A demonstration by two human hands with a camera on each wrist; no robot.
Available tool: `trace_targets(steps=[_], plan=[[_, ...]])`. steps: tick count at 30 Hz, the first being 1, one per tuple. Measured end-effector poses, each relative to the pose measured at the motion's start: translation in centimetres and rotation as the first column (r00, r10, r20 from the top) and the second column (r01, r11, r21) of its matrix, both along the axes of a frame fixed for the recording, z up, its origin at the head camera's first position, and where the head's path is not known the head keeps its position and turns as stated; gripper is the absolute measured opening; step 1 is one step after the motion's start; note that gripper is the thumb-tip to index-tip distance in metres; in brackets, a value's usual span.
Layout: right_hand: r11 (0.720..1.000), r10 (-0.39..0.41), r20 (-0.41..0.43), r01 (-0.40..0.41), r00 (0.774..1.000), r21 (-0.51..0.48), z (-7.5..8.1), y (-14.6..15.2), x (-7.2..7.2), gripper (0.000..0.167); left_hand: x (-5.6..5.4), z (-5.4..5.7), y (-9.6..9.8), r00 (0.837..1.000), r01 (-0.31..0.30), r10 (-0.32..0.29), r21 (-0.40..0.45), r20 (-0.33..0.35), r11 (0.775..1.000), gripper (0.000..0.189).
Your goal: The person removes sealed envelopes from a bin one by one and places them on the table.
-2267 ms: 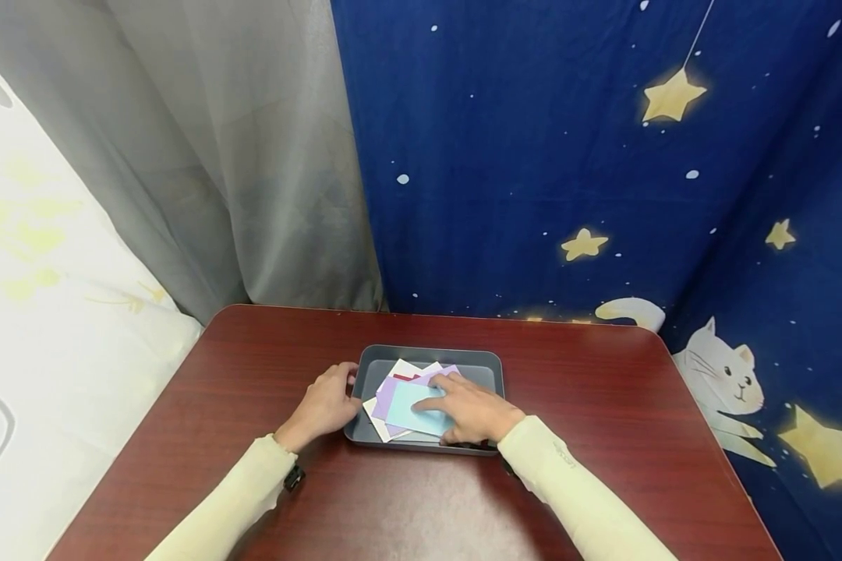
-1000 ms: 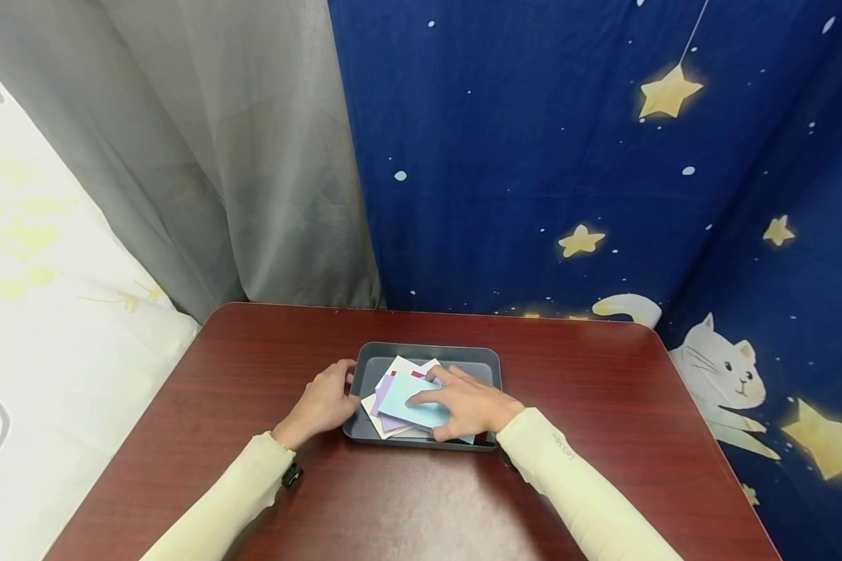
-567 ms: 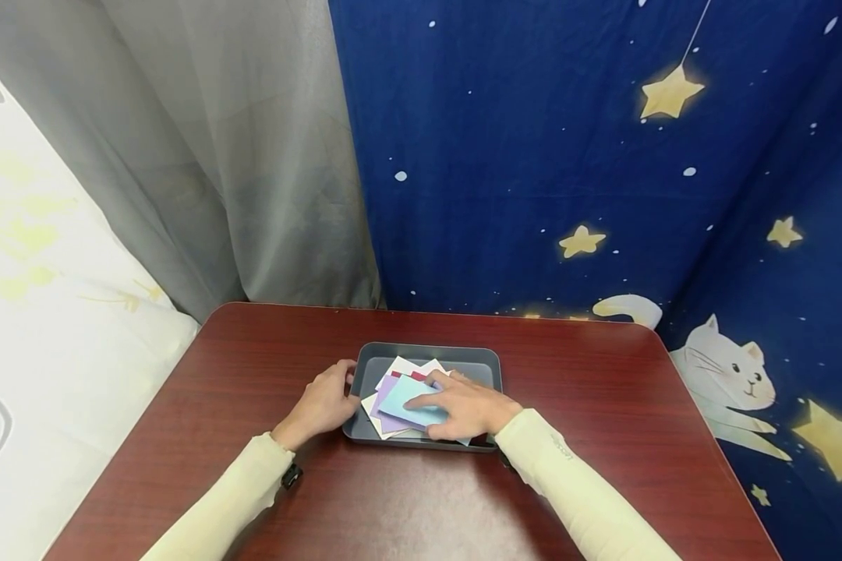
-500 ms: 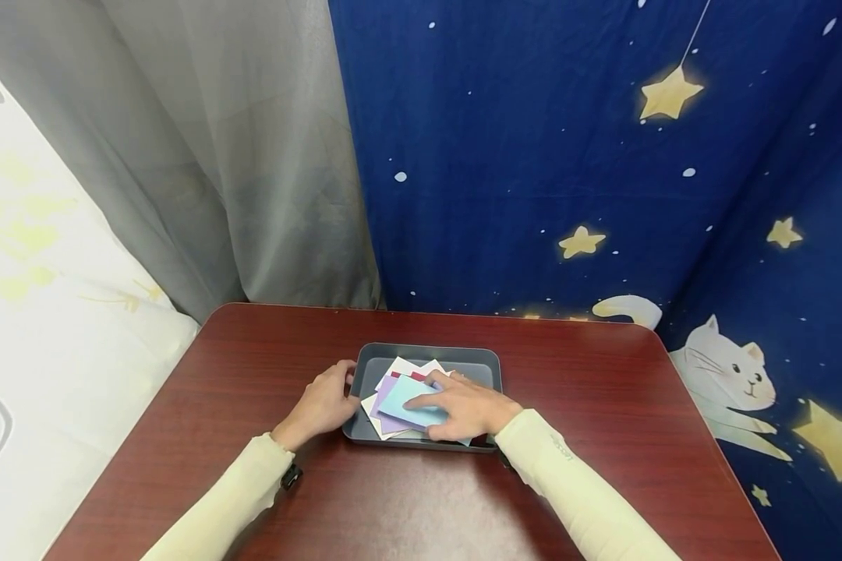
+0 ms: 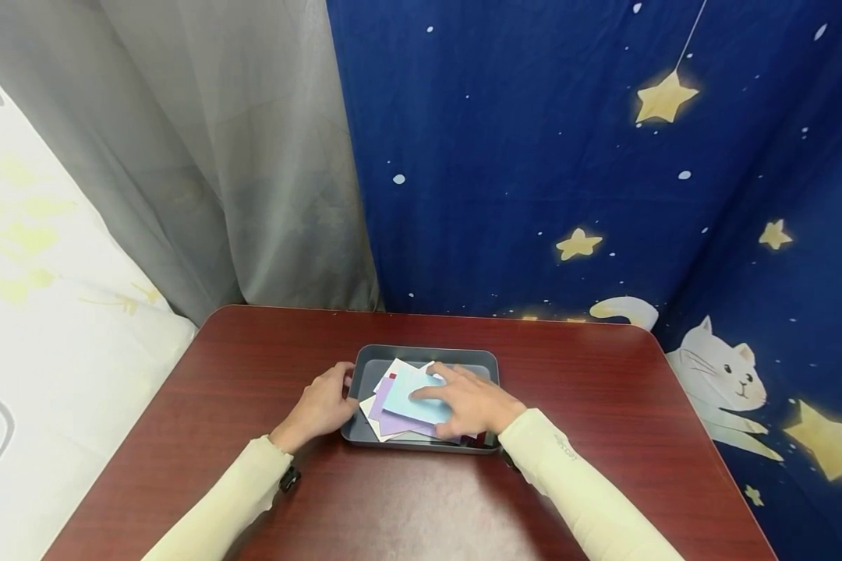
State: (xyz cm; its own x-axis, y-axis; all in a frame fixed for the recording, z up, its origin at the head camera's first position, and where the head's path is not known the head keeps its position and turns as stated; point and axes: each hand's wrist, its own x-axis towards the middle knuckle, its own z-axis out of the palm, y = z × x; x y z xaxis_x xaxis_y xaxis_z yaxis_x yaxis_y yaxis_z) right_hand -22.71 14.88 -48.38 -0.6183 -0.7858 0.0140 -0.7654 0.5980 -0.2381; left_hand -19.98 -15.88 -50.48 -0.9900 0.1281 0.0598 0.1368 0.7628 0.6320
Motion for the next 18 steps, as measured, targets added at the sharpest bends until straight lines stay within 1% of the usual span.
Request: trace_targets(steps=[1,4,7,8,9,12,14,15,17,18], plan=[[1.000,-0.008,-0.005,0.008,1.000,0.002,0.1,0.0,0.0,0.062,-0.2,-0.5,-0.2,1.000,0.011,-0.012,-0.008,-0.024,1.000,0.056],[1.000,-0.029,-0.023,0.029,0.999,0.003,0.4,0.2,0.0,0.062,-0.1,-0.4,-0.3,0.999,0.018,-0.018,-0.001,-0.029,1.000,0.056],[0.999,-0.052,-0.032,0.052,0.998,0.000,0.7,0.5,0.1,0.062,-0.1,-0.5,-0.3,1.000,0.011,-0.011,-0.011,-0.012,1.000,0.056],[0.998,-0.062,-0.032,0.062,0.998,0.001,0.8,0.7,0.0,0.062,0.1,0.1,-0.1,1.000,0.000,0.001,-0.006,0.011,1.000,0.057],[0.998,-0.070,-0.033,0.070,0.997,0.002,0.9,0.8,0.0,0.062,0.1,0.0,-0.1,1.000,-0.003,0.003,-0.011,0.014,1.000,0.057],[0.994,-0.110,-0.020,0.110,0.994,0.016,1.1,1.1,-0.1,0.061,0.1,0.1,0.0,1.000,-0.008,0.009,-0.027,0.015,1.000,0.058],[0.990,-0.137,-0.016,0.137,0.990,0.025,1.2,1.4,-0.2,0.062,0.0,-0.1,-0.2,1.000,-0.001,0.001,-0.018,0.006,1.000,0.058],[0.989,-0.148,-0.014,0.149,0.989,0.026,1.2,1.6,-0.3,0.062,-0.2,-0.4,-0.3,1.000,0.003,-0.003,-0.012,-0.002,1.000,0.058],[0.985,-0.168,-0.018,0.168,0.986,0.026,1.3,2.0,-0.5,0.063,-0.9,-1.7,-0.7,1.000,0.015,-0.016,-0.013,-0.026,1.000,0.058],[0.985,-0.173,-0.022,0.173,0.985,0.022,1.4,2.3,-0.6,0.063,-1.4,-2.6,-1.0,0.999,0.024,-0.024,-0.017,-0.038,1.000,0.058]])
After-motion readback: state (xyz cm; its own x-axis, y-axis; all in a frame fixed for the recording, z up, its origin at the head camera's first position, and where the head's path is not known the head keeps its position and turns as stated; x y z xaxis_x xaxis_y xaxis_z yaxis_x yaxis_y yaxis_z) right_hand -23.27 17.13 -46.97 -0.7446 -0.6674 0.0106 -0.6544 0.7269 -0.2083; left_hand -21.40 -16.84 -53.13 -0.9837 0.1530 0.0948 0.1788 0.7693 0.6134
